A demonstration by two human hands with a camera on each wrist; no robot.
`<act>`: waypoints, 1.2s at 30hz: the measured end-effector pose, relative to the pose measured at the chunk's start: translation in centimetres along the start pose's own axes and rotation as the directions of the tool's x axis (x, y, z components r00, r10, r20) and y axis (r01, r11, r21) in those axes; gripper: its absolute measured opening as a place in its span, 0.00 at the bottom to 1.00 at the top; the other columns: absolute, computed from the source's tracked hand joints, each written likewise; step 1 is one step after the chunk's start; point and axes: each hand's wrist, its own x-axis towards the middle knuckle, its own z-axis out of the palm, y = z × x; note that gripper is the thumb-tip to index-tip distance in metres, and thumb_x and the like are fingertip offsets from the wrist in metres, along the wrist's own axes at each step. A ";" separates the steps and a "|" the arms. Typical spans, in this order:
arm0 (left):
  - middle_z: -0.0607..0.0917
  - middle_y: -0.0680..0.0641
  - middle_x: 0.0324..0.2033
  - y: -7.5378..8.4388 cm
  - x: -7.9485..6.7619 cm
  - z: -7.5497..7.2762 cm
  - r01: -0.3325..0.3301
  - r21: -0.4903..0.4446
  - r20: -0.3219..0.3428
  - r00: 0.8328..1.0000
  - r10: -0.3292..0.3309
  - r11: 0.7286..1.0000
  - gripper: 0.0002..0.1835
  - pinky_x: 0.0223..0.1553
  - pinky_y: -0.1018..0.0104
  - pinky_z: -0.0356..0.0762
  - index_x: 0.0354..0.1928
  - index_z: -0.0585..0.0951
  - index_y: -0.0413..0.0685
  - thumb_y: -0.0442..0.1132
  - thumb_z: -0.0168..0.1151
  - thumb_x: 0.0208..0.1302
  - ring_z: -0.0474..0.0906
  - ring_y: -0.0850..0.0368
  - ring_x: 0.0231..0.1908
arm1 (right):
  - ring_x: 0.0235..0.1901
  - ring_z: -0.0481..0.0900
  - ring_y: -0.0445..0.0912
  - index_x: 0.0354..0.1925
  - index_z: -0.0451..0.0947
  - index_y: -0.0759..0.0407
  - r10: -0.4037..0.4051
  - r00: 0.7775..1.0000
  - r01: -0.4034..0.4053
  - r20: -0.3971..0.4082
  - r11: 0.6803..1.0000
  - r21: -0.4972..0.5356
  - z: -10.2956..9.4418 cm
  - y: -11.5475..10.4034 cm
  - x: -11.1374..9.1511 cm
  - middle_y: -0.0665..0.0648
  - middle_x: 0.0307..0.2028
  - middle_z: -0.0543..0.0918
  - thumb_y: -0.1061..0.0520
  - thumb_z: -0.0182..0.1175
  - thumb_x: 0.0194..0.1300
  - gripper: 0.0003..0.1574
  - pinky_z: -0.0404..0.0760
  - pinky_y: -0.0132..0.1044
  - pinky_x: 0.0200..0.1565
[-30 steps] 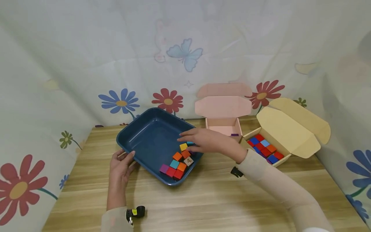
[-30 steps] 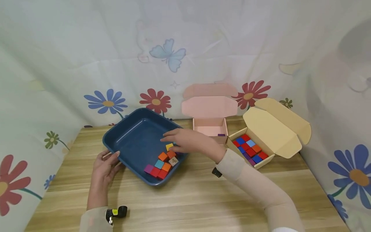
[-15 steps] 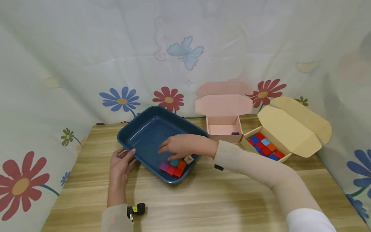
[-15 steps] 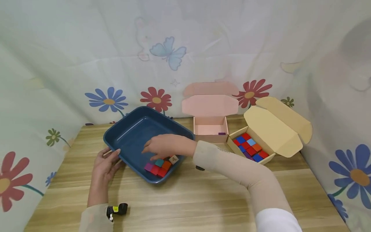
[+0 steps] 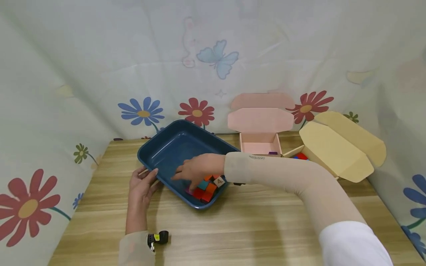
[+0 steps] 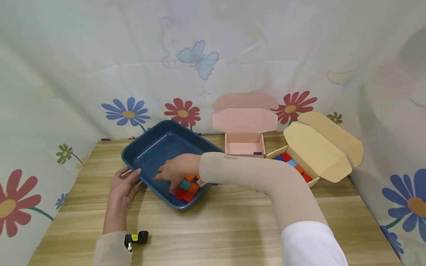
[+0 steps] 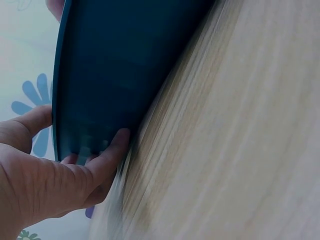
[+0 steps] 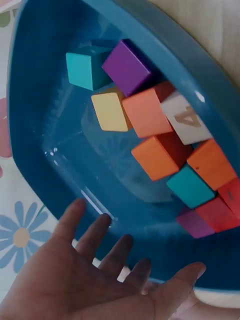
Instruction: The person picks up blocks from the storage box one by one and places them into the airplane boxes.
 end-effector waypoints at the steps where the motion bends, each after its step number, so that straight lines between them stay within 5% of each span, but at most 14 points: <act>1: 0.66 0.48 0.57 0.0 0.0 0.0 -0.001 -0.002 0.003 1.000 0.001 1.000 0.42 0.58 0.55 0.79 0.78 0.51 0.50 0.34 0.64 0.70 0.73 0.49 0.61 | 0.75 0.57 0.50 0.80 0.52 0.37 0.020 1.000 -0.020 0.016 1.000 -0.004 0.0 0.0 0.1 0.47 0.78 0.55 0.35 0.60 0.71 0.48 0.63 0.50 0.73; 8: 0.67 0.48 0.55 0.1 0.1 0.0 -0.010 -0.008 -0.006 1.000 0.010 1.000 0.41 0.55 0.56 0.81 0.77 0.52 0.48 0.33 0.63 0.71 0.75 0.50 0.57 | 0.77 0.50 0.52 0.80 0.46 0.31 0.071 0.989 -0.070 0.126 0.997 -0.009 -0.1 -0.2 0.8 0.45 0.80 0.51 0.31 0.62 0.67 0.53 0.54 0.61 0.74; 18: 0.67 0.48 0.53 0.0 0.1 0.0 -0.029 0.008 -0.015 0.999 0.029 1.000 0.40 0.50 0.60 0.83 0.75 0.53 0.46 0.33 0.65 0.70 0.78 0.59 0.47 | 0.74 0.58 0.44 0.81 0.46 0.36 -0.017 0.965 0.004 0.262 0.999 0.052 0.3 -0.5 2.7 0.49 0.80 0.51 0.40 0.64 0.70 0.52 0.62 0.40 0.73; 23: 0.67 0.48 0.54 0.0 0.0 0.0 -0.021 -0.002 -0.007 1.000 0.021 1.000 0.40 0.51 0.60 0.82 0.76 0.53 0.47 0.33 0.65 0.69 0.77 0.57 0.49 | 0.51 0.75 0.43 0.70 0.71 0.52 -0.097 0.977 0.093 0.192 0.995 0.030 1.3 -0.9 2.4 0.53 0.61 0.77 0.48 0.64 0.72 0.33 0.76 0.30 0.51; 26: 0.67 0.48 0.54 0.2 0.2 0.0 -0.024 -0.009 -0.012 1.000 0.024 1.000 0.40 0.50 0.60 0.83 0.76 0.53 0.47 0.33 0.64 0.70 0.78 0.58 0.49 | 0.39 0.74 0.43 0.57 0.80 0.55 -0.113 0.986 0.110 0.126 0.994 0.027 1.7 -1.1 1.9 0.51 0.44 0.79 0.51 0.65 0.72 0.19 0.76 0.29 0.40; 36: 0.67 0.48 0.54 0.0 0.2 0.0 -0.005 0.004 -0.023 1.000 0.005 1.000 0.41 0.51 0.60 0.83 0.77 0.53 0.48 0.32 0.65 0.70 0.78 0.58 0.49 | 0.36 0.78 0.41 0.46 0.85 0.54 -0.129 0.989 0.139 -0.074 0.980 0.143 1.3 -0.9 0.8 0.48 0.37 0.83 0.58 0.70 0.65 0.10 0.80 0.29 0.38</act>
